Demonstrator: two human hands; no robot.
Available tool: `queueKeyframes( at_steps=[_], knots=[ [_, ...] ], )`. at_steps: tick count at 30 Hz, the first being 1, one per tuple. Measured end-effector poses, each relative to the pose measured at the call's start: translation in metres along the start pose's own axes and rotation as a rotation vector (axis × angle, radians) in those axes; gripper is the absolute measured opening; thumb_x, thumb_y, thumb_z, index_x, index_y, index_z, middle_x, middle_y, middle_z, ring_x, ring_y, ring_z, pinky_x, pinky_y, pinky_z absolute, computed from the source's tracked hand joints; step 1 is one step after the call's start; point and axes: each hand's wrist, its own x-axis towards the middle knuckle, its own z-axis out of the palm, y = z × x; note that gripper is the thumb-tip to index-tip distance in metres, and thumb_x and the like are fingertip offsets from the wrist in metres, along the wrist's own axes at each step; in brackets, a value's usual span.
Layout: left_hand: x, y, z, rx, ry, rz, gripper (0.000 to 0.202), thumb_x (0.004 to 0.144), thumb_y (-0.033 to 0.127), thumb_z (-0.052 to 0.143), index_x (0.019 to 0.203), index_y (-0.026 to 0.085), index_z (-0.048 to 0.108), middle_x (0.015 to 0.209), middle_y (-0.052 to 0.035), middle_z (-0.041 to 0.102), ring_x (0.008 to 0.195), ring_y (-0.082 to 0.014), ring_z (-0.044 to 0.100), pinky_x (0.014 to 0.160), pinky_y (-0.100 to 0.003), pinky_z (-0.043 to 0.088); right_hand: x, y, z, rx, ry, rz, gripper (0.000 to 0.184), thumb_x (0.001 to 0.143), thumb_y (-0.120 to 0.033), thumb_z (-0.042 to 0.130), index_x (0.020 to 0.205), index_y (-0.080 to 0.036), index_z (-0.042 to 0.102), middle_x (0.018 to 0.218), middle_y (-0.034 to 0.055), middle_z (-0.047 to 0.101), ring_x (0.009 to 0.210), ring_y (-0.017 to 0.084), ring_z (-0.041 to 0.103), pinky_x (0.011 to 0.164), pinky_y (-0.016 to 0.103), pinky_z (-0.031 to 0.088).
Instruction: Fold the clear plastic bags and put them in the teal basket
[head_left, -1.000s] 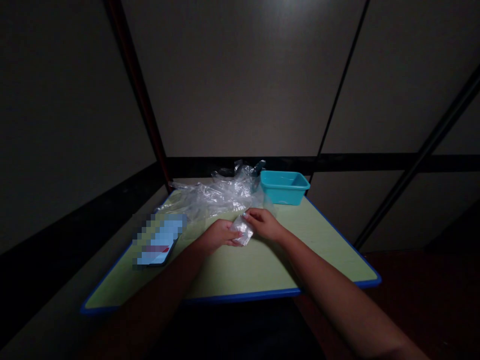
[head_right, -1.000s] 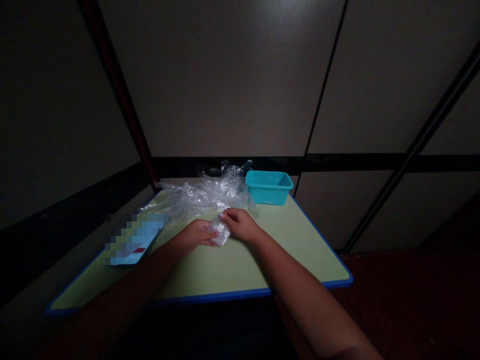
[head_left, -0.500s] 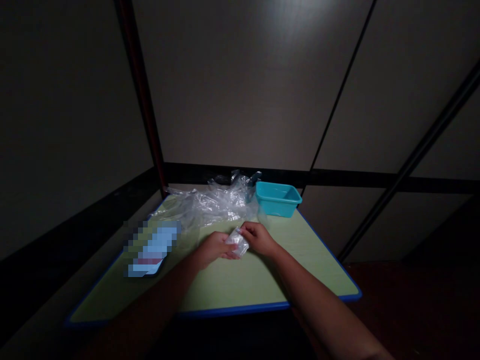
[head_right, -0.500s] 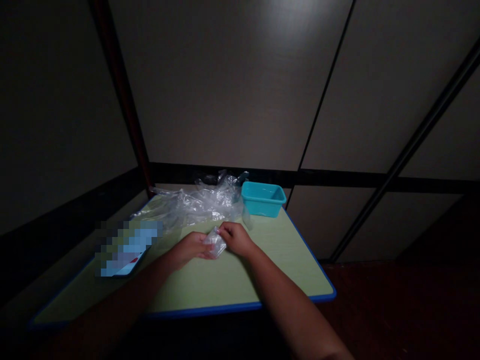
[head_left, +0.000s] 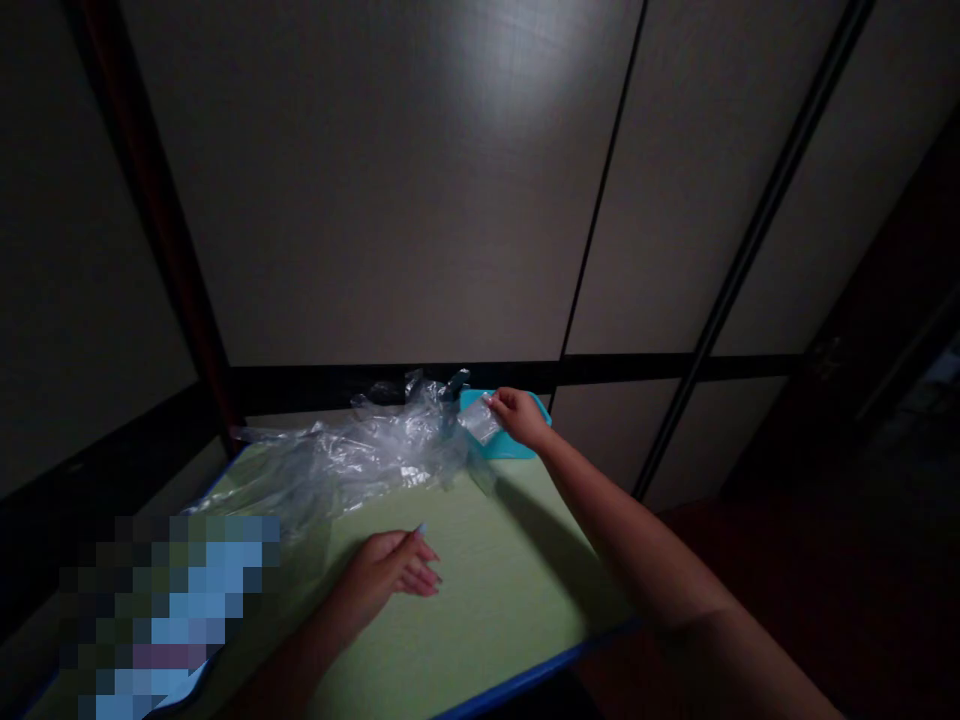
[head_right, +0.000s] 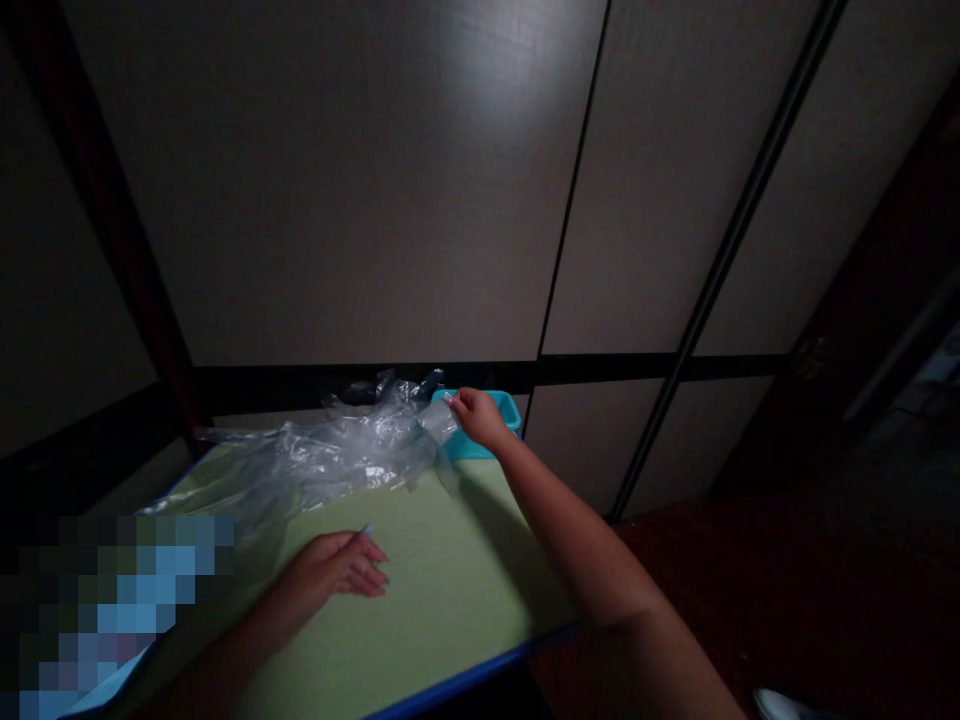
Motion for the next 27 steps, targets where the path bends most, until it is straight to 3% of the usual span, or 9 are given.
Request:
queueKeyframes(
  at_steps=[3,7,11,15,19,22,25,27],
  knots=[
    [0.000,-0.001,0.001,0.026,0.006,-0.007,0.060,0.054,0.074,0.058,0.065,0.014,0.059,0.056,-0.0074,0.067,0.052,-0.0195,0.064,0.058,-0.032,0.049,0.012,0.014,0.000,-0.121,-0.131,-0.021,0.032,0.084,-0.038,0.045,0.060,-0.018,0.042,0.054,-0.0051,0.039,0.052,0.009,0.034,0.049,0.022,0.023],
    [0.002,-0.006,0.001,0.065,0.003,-0.007,0.058,0.058,0.074,0.054,0.063,0.016,0.059,0.055,-0.0071,0.066,0.050,-0.0187,0.062,0.055,-0.031,0.048,0.012,0.024,0.016,-0.302,-0.300,-0.161,0.031,0.084,-0.031,0.050,0.058,-0.016,0.045,0.053,-0.0050,0.040,0.052,0.008,0.034,0.050,0.023,0.020],
    [0.004,-0.011,0.001,0.083,0.011,-0.011,0.058,0.057,0.075,0.053,0.061,0.017,0.059,0.055,-0.0071,0.065,0.048,-0.0180,0.060,0.054,-0.030,0.047,0.010,0.026,0.019,-0.326,-0.341,-0.260,0.025,0.083,-0.027,0.053,0.061,-0.016,0.050,0.054,-0.0046,0.041,0.052,0.008,0.034,0.051,0.024,0.019],
    [0.005,-0.014,0.001,0.077,0.001,-0.025,0.059,0.056,0.076,0.052,0.061,0.018,0.058,0.055,-0.0078,0.065,0.048,-0.0178,0.059,0.053,-0.030,0.047,0.000,0.031,0.003,-0.227,-0.361,-0.273,0.027,0.084,-0.033,0.051,0.062,-0.016,0.050,0.056,-0.0036,0.043,0.053,0.009,0.038,0.051,0.023,0.023],
    [0.008,-0.017,-0.001,0.073,-0.026,-0.036,0.059,0.057,0.077,0.051,0.062,0.018,0.058,0.055,-0.0079,0.065,0.047,-0.0174,0.059,0.051,-0.030,0.045,-0.010,0.038,-0.018,0.056,-0.399,-0.116,0.038,0.081,-0.050,0.049,0.061,-0.018,0.045,0.053,-0.0041,0.042,0.049,0.009,0.037,0.046,0.021,0.026],
    [0.010,-0.024,-0.001,0.078,-0.031,-0.031,0.060,0.060,0.078,0.048,0.062,0.018,0.057,0.055,-0.0073,0.065,0.044,-0.0167,0.057,0.048,-0.029,0.044,0.001,0.043,-0.030,0.241,-0.308,0.049,0.043,0.076,-0.059,0.050,0.062,-0.019,0.044,0.048,-0.0059,0.040,0.041,0.008,0.035,0.041,0.021,0.026],
    [0.010,-0.033,0.002,0.109,-0.008,0.028,0.063,0.061,0.080,0.044,0.062,0.018,0.057,0.052,-0.0061,0.063,0.040,-0.0146,0.054,0.044,-0.026,0.041,0.026,0.049,-0.032,0.191,-0.135,0.162,0.042,0.077,-0.057,0.052,0.059,-0.019,0.043,0.045,-0.0057,0.040,0.038,0.007,0.035,0.038,0.021,0.028],
    [0.008,-0.037,0.005,0.152,0.021,0.081,0.066,0.064,0.081,0.040,0.063,0.018,0.058,0.051,-0.0058,0.063,0.038,-0.0128,0.051,0.042,-0.025,0.039,0.042,0.055,-0.027,-0.009,-0.102,0.318,0.041,0.079,-0.052,0.053,0.056,-0.019,0.043,0.042,-0.0043,0.042,0.036,0.007,0.039,0.038,0.021,0.033]
  ],
)
